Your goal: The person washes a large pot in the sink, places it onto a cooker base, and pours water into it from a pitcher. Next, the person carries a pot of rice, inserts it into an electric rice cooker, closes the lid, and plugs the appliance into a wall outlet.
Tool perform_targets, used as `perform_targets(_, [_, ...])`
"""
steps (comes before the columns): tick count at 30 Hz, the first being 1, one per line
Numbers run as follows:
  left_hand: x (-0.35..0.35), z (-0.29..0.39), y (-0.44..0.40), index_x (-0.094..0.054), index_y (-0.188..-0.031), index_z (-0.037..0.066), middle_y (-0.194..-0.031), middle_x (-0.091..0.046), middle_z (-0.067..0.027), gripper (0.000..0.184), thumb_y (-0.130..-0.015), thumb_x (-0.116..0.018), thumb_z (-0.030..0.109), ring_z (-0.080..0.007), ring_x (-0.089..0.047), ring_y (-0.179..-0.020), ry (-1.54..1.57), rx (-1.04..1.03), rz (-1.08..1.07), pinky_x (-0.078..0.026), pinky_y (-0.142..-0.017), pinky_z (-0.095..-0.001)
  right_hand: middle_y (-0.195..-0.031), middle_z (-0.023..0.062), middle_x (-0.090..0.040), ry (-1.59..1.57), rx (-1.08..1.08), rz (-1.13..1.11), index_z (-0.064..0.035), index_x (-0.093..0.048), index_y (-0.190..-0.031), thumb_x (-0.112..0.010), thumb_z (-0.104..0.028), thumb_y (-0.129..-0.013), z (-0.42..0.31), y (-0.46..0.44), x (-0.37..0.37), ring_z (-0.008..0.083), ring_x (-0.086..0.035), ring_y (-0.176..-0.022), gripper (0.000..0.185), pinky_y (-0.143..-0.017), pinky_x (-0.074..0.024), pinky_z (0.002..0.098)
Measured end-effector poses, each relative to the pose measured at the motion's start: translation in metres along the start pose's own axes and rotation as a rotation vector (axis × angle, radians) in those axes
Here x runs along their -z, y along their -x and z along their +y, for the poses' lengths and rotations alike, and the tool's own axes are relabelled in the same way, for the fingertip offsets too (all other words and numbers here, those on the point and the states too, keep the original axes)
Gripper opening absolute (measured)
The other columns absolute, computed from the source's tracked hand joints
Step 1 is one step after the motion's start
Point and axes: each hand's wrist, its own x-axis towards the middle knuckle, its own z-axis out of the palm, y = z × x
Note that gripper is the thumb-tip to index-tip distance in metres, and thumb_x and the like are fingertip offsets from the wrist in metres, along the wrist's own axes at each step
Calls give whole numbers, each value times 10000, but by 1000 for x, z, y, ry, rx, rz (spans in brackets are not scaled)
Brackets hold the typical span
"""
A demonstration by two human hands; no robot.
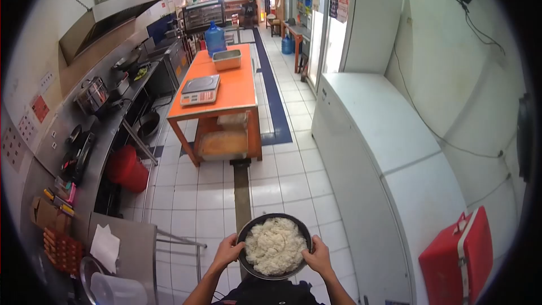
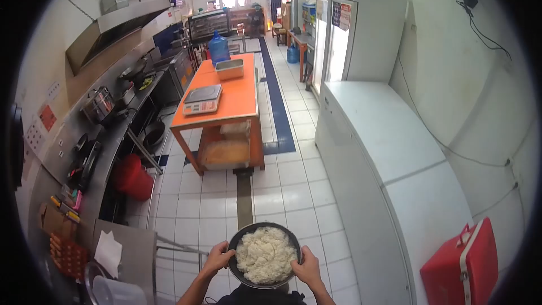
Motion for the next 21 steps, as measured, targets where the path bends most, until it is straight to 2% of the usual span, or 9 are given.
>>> perform_targets(3, [-46,31,-82,-556,-817,21,-659,-557,-49,178,-837,-626,183,-127,-555,-508,-55,-84,-2,-465,-419,-298,-814,18,-551,-167,80,41,10,-562,-928,-620,-18,-752,40,-82,32,90,-517,-756,187,-667,-442,240])
perform_targets(4, [-58,9,-127,-592,-868,7,-678,-584,-67,215,-839,-629,217,-142,-582,-548,-162,-109,-22,-486,-465,-324,-839,23,-559,-176,164,47,16,-570,-963,-606,2,-755,45,-108,45,95,-531,-782,211,-684,-444,233])
perform_targets(6, [-86,41,-191,-602,-914,6,-698,-601,-104,284,-835,-638,277,-177,-600,-591,-222,-76,-91,-496,-517,-356,-912,38,-569,-362,57,15,26,-540,-1064,-571,49,-754,60,-166,65,106,-547,-811,312,-699,-453,236])
perform_targets(8, [-115,65,-256,-608,-933,12,-723,-623,-149,285,-832,-615,278,-236,-625,-619,-267,-183,-141,-509,-571,-387,-1337,166,-586,12,-321,-195,7,-529,-1349,-737,-285,-888,43,-216,114,251,-557,-1202,584,-1008,-430,413])
perform_targets(9, [-126,78,-289,-609,-941,14,-737,-631,-165,285,-832,-604,278,-253,-631,-627,-315,-257,-146,-514,-597,-400,-1337,166,-586,61,-314,-235,7,-529,-1349,-737,-285,-888,36,-246,125,251,-557,-1202,584,-1008,-430,413])
perform_targets(14, [-170,177,-436,-585,-914,-9,-768,-640,-189,298,-823,-586,275,-285,-642,-640,-271,-371,-309,-519,-623,-419,-1309,190,-586,246,-289,77,27,-519,-1321,-686,-158,-885,12,-350,170,307,-564,-1196,502,-977,-457,434])
perform_targets(15, [-174,201,-463,-585,-914,-9,-768,-640,-189,298,-823,-586,275,-285,-642,-640,-278,-354,-304,-519,-623,-419,-1309,190,-586,239,-296,62,27,-519,-1321,-686,-158,-885,3,-371,176,307,-564,-1196,502,-977,-457,434])
perform_targets(17, [-182,247,-523,-584,-902,-15,-764,-638,-199,299,-808,-583,269,-319,-651,-682,-293,-306,-408,-512,-647,-447,-1294,192,-592,263,-331,168,27,-475,-1367,-702,-152,-875,-13,-424,191,306,-572,-1160,571,-959,-465,420])
perform_targets(21, [-188,324,-640,-583,-879,-13,-782,-635,-229,290,-792,-584,264,-378,-652,-745,-329,-364,-389,-495,-683,-484,-1271,195,-595,233,-280,207,30,-454,-1384,-716,-158,-864,-25,-573,200,294,-574,-1126,612,-943,-470,410])
